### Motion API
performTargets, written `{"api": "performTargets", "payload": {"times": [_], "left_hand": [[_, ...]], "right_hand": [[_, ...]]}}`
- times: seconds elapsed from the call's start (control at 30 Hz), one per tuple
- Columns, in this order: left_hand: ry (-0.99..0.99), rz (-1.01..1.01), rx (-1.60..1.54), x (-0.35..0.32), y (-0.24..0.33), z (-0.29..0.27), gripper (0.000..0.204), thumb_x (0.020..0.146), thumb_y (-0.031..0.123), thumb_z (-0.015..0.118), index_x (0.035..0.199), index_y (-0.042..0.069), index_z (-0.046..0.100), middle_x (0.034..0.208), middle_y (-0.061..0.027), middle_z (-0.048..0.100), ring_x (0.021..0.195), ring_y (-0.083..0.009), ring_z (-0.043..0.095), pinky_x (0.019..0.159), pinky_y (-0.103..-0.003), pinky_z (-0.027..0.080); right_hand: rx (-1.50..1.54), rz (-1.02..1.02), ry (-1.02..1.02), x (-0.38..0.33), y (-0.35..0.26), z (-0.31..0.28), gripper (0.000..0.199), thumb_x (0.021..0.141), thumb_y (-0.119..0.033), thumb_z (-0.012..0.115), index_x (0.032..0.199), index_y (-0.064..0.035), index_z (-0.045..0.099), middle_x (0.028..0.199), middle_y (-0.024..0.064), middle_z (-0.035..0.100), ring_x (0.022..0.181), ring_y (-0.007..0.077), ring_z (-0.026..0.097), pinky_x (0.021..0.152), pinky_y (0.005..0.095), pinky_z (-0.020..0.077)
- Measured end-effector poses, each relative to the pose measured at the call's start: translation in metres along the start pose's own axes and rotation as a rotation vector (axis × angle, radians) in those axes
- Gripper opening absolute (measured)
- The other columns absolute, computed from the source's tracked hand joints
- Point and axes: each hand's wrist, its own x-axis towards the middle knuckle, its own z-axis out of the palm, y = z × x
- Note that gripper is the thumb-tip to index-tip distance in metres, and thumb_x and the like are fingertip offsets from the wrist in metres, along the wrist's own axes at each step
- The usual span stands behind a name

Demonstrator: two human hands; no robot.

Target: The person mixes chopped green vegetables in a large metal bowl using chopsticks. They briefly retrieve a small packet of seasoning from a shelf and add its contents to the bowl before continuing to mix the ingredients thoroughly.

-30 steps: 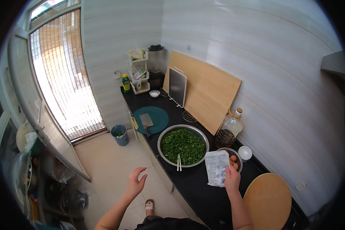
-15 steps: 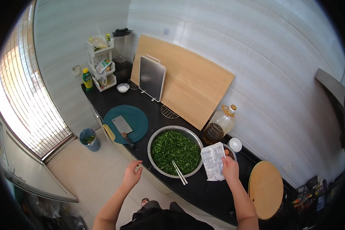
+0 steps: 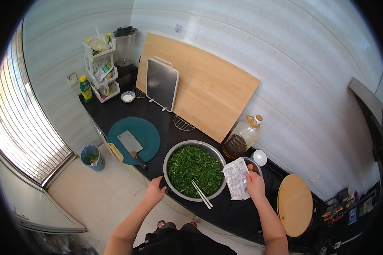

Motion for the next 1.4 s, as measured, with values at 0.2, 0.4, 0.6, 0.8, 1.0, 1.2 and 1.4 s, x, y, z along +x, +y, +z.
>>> {"api": "performTargets", "payload": {"times": [0.2, 0.4, 0.6, 0.8, 1.0, 1.2, 1.4], "left_hand": [[-0.106, -0.061, 0.237, 0.017, -0.011, 0.018, 0.083, 0.074, 0.020, 0.070, 0.137, -0.007, 0.023, 0.132, -0.0274, 0.036, 0.115, -0.0408, 0.043, 0.097, -0.043, 0.038], [-0.204, -0.161, 0.374, 0.025, -0.008, 0.030, 0.092, 0.073, 0.026, 0.072, 0.139, -0.007, 0.018, 0.133, -0.0261, 0.037, 0.116, -0.0405, 0.042, 0.098, -0.043, 0.037], [-0.312, -0.160, 0.429, 0.029, -0.011, 0.032, 0.091, 0.072, 0.028, 0.072, 0.138, -0.009, 0.020, 0.129, -0.0253, 0.040, 0.115, -0.0393, 0.043, 0.097, -0.042, 0.039], [-0.270, -0.102, 0.381, 0.028, -0.021, 0.039, 0.084, 0.072, 0.026, 0.073, 0.133, -0.009, 0.027, 0.123, -0.0265, 0.046, 0.111, -0.0397, 0.046, 0.095, -0.042, 0.041], [-0.315, -0.138, 0.370, 0.029, -0.020, 0.041, 0.085, 0.076, 0.025, 0.071, 0.135, -0.010, 0.022, 0.125, -0.0270, 0.043, 0.113, -0.0393, 0.046, 0.095, -0.041, 0.041], [-0.349, -0.162, 0.387, 0.031, -0.015, 0.040, 0.086, 0.078, 0.026, 0.068, 0.138, -0.010, 0.018, 0.125, -0.0252, 0.043, 0.111, -0.0386, 0.047, 0.094, -0.041, 0.043], [-0.357, -0.185, 0.417, 0.031, -0.015, 0.040, 0.086, 0.077, 0.028, 0.069, 0.137, -0.010, 0.020, 0.123, -0.0237, 0.045, 0.108, -0.0379, 0.049, 0.090, -0.041, 0.045]], "right_hand": [[0.031, 0.011, 0.105, 0.006, 0.007, 0.004, 0.018, 0.088, -0.019, 0.055, 0.086, -0.0027, 0.063, 0.075, 0.0221, 0.060, 0.070, 0.0398, 0.059, 0.060, 0.0412, 0.0463], [-0.004, 0.073, 0.088, -0.005, 0.007, 0.003, 0.019, 0.087, -0.021, 0.055, 0.090, -0.0052, 0.065, 0.070, 0.0205, 0.060, 0.070, 0.0392, 0.060, 0.059, 0.0446, 0.0469], [0.113, 0.100, 0.020, -0.016, 0.007, 0.004, 0.020, 0.088, -0.022, 0.055, 0.088, -0.0044, 0.065, 0.072, 0.0198, 0.061, 0.069, 0.0381, 0.059, 0.059, 0.0428, 0.0467], [0.109, 0.042, -0.015, -0.016, -0.012, 0.005, 0.020, 0.089, -0.021, 0.054, 0.090, -0.0046, 0.065, 0.073, 0.0193, 0.061, 0.069, 0.0374, 0.060, 0.059, 0.0411, 0.0463], [0.280, -0.037, -0.039, -0.014, -0.020, 0.031, 0.022, 0.088, -0.020, 0.055, 0.077, -0.0013, 0.058, 0.066, 0.0195, 0.056, 0.062, 0.0368, 0.056, 0.055, 0.0408, 0.0425], [0.290, -0.125, -0.118, -0.007, -0.043, 0.049, 0.024, 0.088, -0.020, 0.056, 0.073, -0.0007, 0.054, 0.061, 0.0193, 0.051, 0.057, 0.0361, 0.053, 0.050, 0.0404, 0.0390], [0.349, -0.062, -0.163, 0.005, -0.066, 0.059, 0.020, 0.088, -0.018, 0.057, 0.079, 0.0005, 0.057, 0.059, 0.0136, 0.051, 0.052, 0.0216, 0.047, 0.052, 0.0318, 0.0384]]}}
